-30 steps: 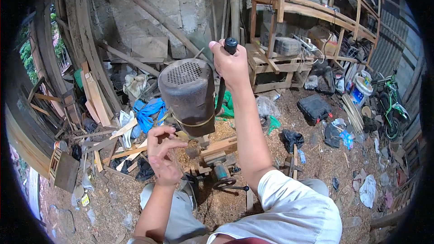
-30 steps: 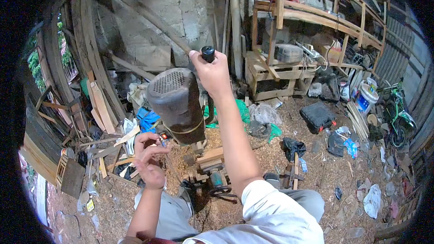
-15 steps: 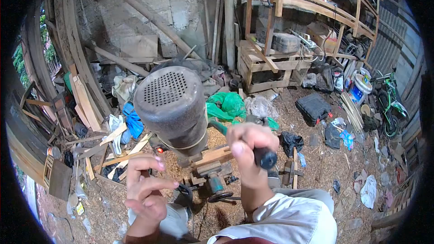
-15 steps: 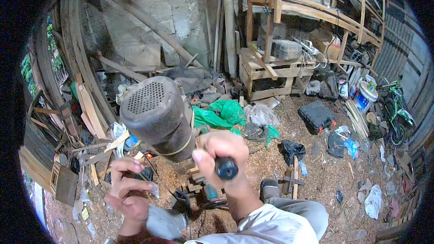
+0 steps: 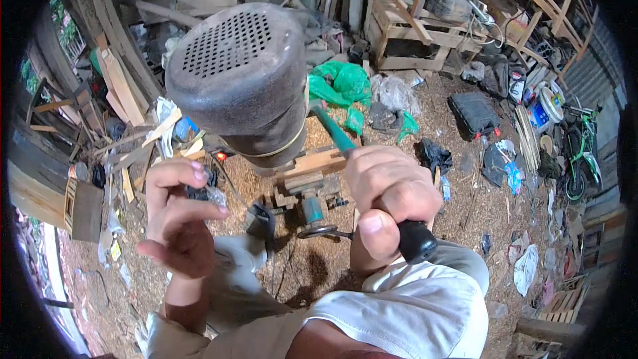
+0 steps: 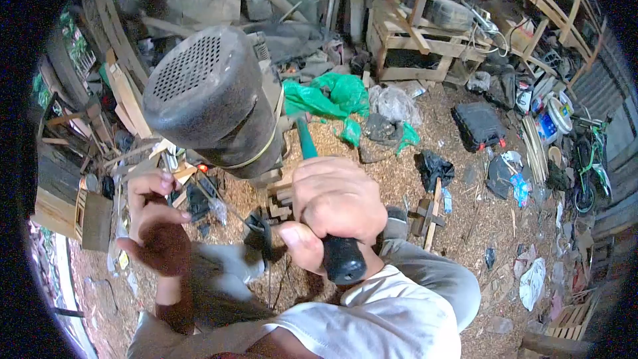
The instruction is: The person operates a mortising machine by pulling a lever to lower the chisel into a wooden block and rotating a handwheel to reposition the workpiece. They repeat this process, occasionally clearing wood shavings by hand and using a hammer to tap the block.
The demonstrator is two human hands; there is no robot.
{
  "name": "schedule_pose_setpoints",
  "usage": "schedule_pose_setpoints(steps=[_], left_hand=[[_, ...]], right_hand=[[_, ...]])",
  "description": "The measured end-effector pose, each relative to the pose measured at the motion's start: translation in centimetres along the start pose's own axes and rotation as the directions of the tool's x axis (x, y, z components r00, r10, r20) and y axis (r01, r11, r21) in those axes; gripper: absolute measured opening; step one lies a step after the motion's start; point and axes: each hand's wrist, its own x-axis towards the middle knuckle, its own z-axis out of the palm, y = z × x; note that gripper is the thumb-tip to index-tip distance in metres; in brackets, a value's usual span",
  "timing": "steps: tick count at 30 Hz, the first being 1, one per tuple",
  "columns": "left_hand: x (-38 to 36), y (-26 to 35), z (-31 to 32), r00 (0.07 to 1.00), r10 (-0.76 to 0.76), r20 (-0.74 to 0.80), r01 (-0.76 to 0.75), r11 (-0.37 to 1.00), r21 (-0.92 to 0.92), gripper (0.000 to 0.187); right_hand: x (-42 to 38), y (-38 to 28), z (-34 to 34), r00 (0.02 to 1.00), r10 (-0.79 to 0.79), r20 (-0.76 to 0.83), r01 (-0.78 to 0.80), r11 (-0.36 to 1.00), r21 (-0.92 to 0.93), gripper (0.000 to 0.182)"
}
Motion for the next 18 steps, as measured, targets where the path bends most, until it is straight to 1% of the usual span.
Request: schedule_pose_setpoints(steps=[2, 3, 4, 6, 7, 8, 9, 11, 12, 14, 16, 18], left_hand=[[0.0, -0.1, -0.2, 1.0, -0.011, 0.008, 0.011, 1.0, -0.01, 0.105], [-0.1, 0.0, -0.3, 1.0, -0.008, 0.02, 0.009, 1.0, -0.022, 0.106], [-0.3, 0.1, -0.5, 1.0, -0.028, 0.014, 0.028, 0.999, -0.017, 0.106], [-0.7, 0.5, -0.9, 0.996, -0.092, 0.014, 0.092, 0.995, -0.049, 0.1], [-0.9, 0.5, -1.1, 0.996, -0.088, 0.012, 0.088, 0.995, -0.043, 0.1], [-1.2, 0.6, -1.1, 0.994, -0.11, 0.008, 0.11, 0.993, -0.036, 0.1], [-1.3, 0.8, -0.9, 0.989, -0.141, -0.043, 0.137, 0.986, -0.093, 0.099], [-1.3, 0.2, -1.5, 0.997, -0.06, -0.041, 0.059, 0.998, -0.035, 0.097], [-1.5, -0.1, -1.7, 0.996, -0.082, -0.039, 0.081, 0.996, -0.033, 0.097], [-1.3, -0.4, -1.8, 1.0, -0.01, -0.018, 0.009, 0.998, -0.061, 0.096], [-1.3, -0.3, -1.8, 1.0, -0.023, 0.008, 0.023, 1.0, -0.022, 0.096], [-1.2, -0.5, -1.5, 0.999, -0.034, 0.021, 0.035, 0.997, -0.068, 0.097]], right_hand=[[-0.3, 0.0, -0.3, 0.994, -0.069, 0.087, 0.065, 0.996, 0.054, 0.033], [-0.3, -0.3, -0.4, 0.986, -0.081, 0.145, 0.081, 0.997, 0.001, 0.03], [-0.6, -0.2, -0.2, 0.987, -0.063, 0.147, 0.062, 0.998, 0.01, 0.03], [-1.3, 0.0, 0.3, 0.991, -0.12, 0.06, 0.121, 0.993, -0.012, 0.031], [-1.5, -0.2, 0.5, 0.993, -0.109, 0.046, 0.11, 0.993, -0.032, 0.031], [-1.6, -0.2, 0.5, 0.993, -0.107, 0.051, 0.109, 0.993, -0.037, 0.031], [-1.7, -0.3, 0.2, 0.993, -0.092, 0.075, 0.094, 0.995, -0.03, 0.03], [-1.7, -0.3, 0.1, 0.993, -0.066, 0.098, 0.068, 0.997, -0.022, 0.03], [-1.9, -0.2, 0.2, 0.995, -0.054, 0.081, 0.056, 0.998, -0.022, 0.03], [-1.9, -0.1, 0.2, 0.997, -0.05, 0.063, 0.051, 0.998, -0.022, 0.029], [-1.9, 0.1, 0.2, 0.998, -0.045, 0.053, 0.047, 0.998, -0.03, 0.029], [-2.0, 0.3, 0.2, 0.998, -0.049, 0.047, 0.051, 0.998, -0.029, 0.029]])
